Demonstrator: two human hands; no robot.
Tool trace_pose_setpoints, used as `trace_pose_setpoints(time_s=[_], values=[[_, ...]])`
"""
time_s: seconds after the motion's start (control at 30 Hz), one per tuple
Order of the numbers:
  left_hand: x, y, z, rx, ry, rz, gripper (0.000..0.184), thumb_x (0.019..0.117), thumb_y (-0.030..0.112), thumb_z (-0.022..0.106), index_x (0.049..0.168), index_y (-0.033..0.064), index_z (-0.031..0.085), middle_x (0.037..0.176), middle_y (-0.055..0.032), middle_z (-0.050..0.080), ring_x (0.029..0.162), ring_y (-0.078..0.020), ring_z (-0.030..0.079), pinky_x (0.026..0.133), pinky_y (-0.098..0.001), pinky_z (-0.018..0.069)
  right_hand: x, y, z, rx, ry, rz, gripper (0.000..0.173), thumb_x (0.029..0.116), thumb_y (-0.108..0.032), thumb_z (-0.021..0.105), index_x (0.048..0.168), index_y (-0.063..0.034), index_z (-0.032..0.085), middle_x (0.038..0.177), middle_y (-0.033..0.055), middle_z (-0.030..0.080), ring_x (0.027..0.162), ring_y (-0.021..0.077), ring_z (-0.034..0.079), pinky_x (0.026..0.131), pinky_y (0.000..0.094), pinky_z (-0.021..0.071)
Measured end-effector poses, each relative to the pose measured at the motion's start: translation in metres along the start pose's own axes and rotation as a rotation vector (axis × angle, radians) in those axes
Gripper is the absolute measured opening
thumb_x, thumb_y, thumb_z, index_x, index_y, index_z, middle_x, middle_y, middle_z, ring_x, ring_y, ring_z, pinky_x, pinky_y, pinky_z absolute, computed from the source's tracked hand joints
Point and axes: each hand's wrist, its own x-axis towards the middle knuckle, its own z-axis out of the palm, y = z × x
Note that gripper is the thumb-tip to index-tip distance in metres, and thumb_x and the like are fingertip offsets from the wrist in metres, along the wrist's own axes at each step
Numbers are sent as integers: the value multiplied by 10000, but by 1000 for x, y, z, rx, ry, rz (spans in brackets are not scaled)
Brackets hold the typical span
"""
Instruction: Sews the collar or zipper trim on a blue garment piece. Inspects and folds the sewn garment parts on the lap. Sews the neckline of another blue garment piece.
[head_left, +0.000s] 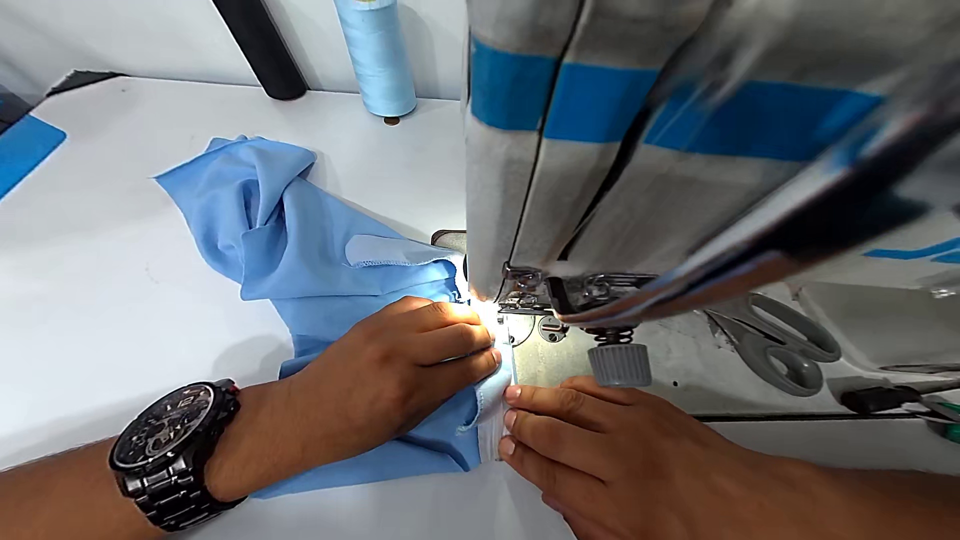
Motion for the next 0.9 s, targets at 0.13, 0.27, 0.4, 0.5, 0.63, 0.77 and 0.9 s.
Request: trace_pose_setpoints(time_s=[0.13, 0.27, 0.4, 0.5, 0.63, 0.77, 0.9], values=[[2, 6, 1, 32, 3, 27, 287, 994, 82, 515, 1104, 120, 777, 1126, -39, 737, 1121, -212, 652, 966, -362, 500, 0, 2, 1, 16, 7, -5, 337, 1059, -198, 432, 1292, -100, 654, 1315, 68, 672, 1329, 246, 562, 1050, 360, 477], [4, 13, 3, -86, 55, -76, 296, 974, 94, 499, 1056, 107, 784, 1078, -15, 747, 1090, -150, 665, 956, -277, 523, 1, 4, 1, 2, 10, -7, 329, 1056, -193, 433, 1278, -101, 659, 1302, 65, 673, 1306, 243, 573, 1040, 361, 482], [3, 13, 4, -107, 62, -124, 304, 956, 87, 504, 1059, 108, 789, 1089, -18, 750, 1117, -149, 669, 988, -266, 524, 2, 7, 1, 3, 18, -4, 335, 1054, -195, 440, 1286, -100, 662, 1305, 63, 672, 1283, 232, 588, 1029, 359, 492], [3, 15, 3, -24, 32, -99, 329, 948, 77, 493, 1094, 116, 785, 1137, -38, 742, 1138, -180, 668, 978, -289, 531, 1, 8, 1, 7, 18, 1, 344, 1055, -196, 435, 1299, -97, 657, 1307, 66, 670, 1279, 234, 590, 1035, 364, 490], [4, 11, 2, -13, 30, -104, 323, 943, 101, 502, 1089, 137, 787, 1123, -28, 729, 1091, -159, 660, 946, -268, 526, 2, 9, 2, -2, 35, 15, 352, 1060, -215, 428, 1301, -109, 662, 1271, 54, 680, 1249, 223, 597, 1005, 360, 488], [3, 8, 3, -18, 33, -108, 327, 931, 129, 500, 1083, 131, 789, 1124, -29, 725, 1090, -159, 654, 941, -277, 524, 2, 10, 3, -2, 41, 20, 363, 1061, -229, 424, 1304, -116, 668, 1287, 47, 681, 1269, 216, 590, 1028, 364, 477], [3, 4, 3, -22, 23, -109, 322, 934, 162, 512, 1103, 127, 785, 1133, -25, 719, 1121, -164, 641, 972, -288, 513, 2, 12, 3, -11, 45, 19, 379, 1056, -223, 417, 1337, -124, 652, 1315, 52, 670, 1287, 216, 579, 1039, 365, 470]])
